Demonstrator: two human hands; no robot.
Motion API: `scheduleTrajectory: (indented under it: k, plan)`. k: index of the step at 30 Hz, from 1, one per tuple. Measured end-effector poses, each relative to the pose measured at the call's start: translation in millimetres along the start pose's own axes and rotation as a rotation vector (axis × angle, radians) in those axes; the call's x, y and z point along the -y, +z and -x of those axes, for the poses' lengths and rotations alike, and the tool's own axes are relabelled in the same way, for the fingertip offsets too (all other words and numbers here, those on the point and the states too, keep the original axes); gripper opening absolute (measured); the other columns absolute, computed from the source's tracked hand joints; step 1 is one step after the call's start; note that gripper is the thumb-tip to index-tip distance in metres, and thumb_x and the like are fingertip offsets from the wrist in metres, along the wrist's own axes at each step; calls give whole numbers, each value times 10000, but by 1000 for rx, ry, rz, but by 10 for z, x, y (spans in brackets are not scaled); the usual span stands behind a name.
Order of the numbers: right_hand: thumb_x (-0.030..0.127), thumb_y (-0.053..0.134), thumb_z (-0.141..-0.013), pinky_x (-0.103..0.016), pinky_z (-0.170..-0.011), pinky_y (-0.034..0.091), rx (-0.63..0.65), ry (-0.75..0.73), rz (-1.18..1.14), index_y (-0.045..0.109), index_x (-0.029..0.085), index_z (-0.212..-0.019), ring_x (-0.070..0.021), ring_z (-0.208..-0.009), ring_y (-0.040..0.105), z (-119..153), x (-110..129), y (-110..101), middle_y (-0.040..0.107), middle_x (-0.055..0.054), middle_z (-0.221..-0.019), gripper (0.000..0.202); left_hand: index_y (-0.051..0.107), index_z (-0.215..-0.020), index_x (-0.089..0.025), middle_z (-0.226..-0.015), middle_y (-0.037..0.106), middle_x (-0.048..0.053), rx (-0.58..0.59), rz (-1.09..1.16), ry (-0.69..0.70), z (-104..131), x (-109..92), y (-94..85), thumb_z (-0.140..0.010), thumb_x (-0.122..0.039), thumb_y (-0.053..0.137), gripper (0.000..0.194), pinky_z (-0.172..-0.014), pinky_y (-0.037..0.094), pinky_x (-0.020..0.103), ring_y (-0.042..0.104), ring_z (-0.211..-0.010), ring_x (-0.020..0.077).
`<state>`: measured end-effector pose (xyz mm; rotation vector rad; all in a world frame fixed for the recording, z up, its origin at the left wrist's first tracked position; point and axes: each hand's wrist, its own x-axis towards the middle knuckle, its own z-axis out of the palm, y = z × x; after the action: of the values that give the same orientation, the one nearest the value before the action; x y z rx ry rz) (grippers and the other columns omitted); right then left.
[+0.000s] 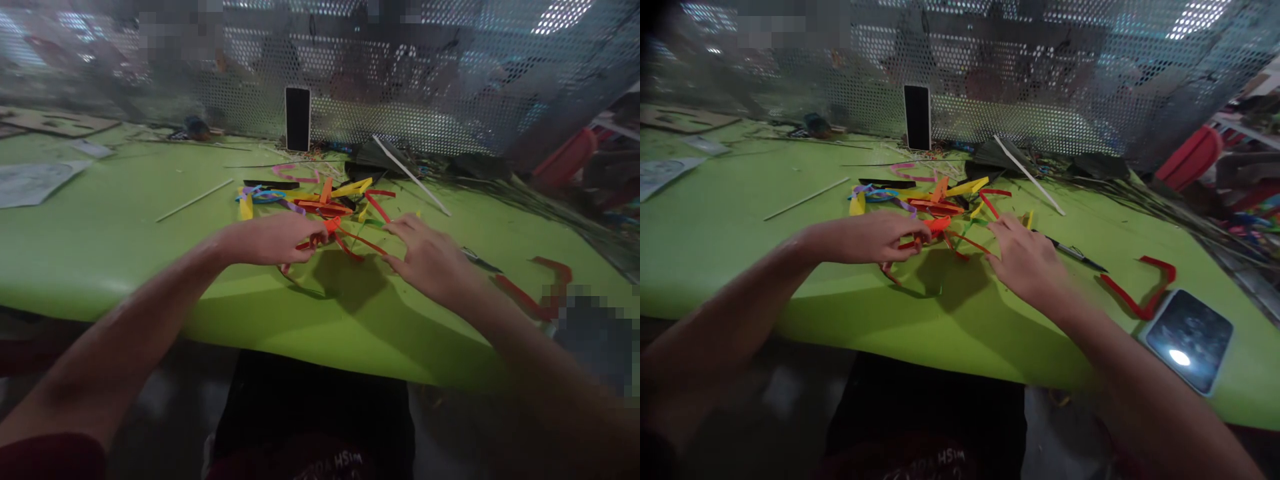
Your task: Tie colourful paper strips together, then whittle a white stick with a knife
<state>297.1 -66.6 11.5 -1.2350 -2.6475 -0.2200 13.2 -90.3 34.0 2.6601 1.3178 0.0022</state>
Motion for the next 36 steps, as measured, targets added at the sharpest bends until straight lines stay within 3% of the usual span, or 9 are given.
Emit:
scheduleTrajectory:
  k: [7, 15, 24, 27, 32, 36]
  plan:
    - [346, 566, -921, -491, -889, 539, 19, 33, 1, 616, 201, -1341, -323, -1060, 649, -19, -16, 21, 634, -141, -1292, 448, 640, -1111, -156, -950, 682, 65, 9, 62, 12, 8, 5, -11, -862, -167, 521, 276, -752, 415, 295, 603, -822, 187]
    - [319, 575, -914, -478, -846, 554, 75, 76, 25, 607, 161, -1319, -317, -1031, 662, -40, 28, 13, 624, -145, -1318, 436, 664, -1006, -181, -906, 698, 53, -14, 78, 22, 0, 59, 21, -885, -202, 511, 197, -731, 409, 295, 607, -796, 180]
    - [415, 517, -951, -438, -820, 550, 6, 23, -5, 628, 204, -1304, -295, -1015, 660, -14, 21, 84, 641, -142, -1284, 426, 617, -1220, -183, -997, 707, 61, -100, 21, 7, 9, 104, 21, -900, -253, 507, 345, -824, 422, 294, 631, -875, 192]
    - [420, 507, -952, -437, -803, 546, 7, 17, -45, 626, 214, -1310, -287, -974, 666, -28, -15, 116, 653, -134, -1248, 430, 639, -1181, -180, -980, 709, 59, -97, 36, 10, 16, 105, 5, -882, -229, 522, 325, -812, 421, 289, 630, -849, 184]
    - [293, 568, -900, -431, -819, 540, 45, 34, -163, 662, 167, -1205, -265, -925, 665, -90, -88, 129, 654, -136, -1187, 343, 696, -964, -204, -863, 719, 33, -44, 72, 53, 37, 129, -16, -878, -229, 546, 175, -743, 425, 274, 634, -781, 166]
    - [221, 570, -879, -465, -843, 536, 47, 18, -247, 653, 157, -1212, -252, -888, 663, -105, -86, 112, 653, -134, -1174, 349, 713, -1057, -223, -910, 751, 16, -2, 173, 79, 72, 89, -56, -880, -200, 556, 238, -741, 446, 249, 670, -785, 143]
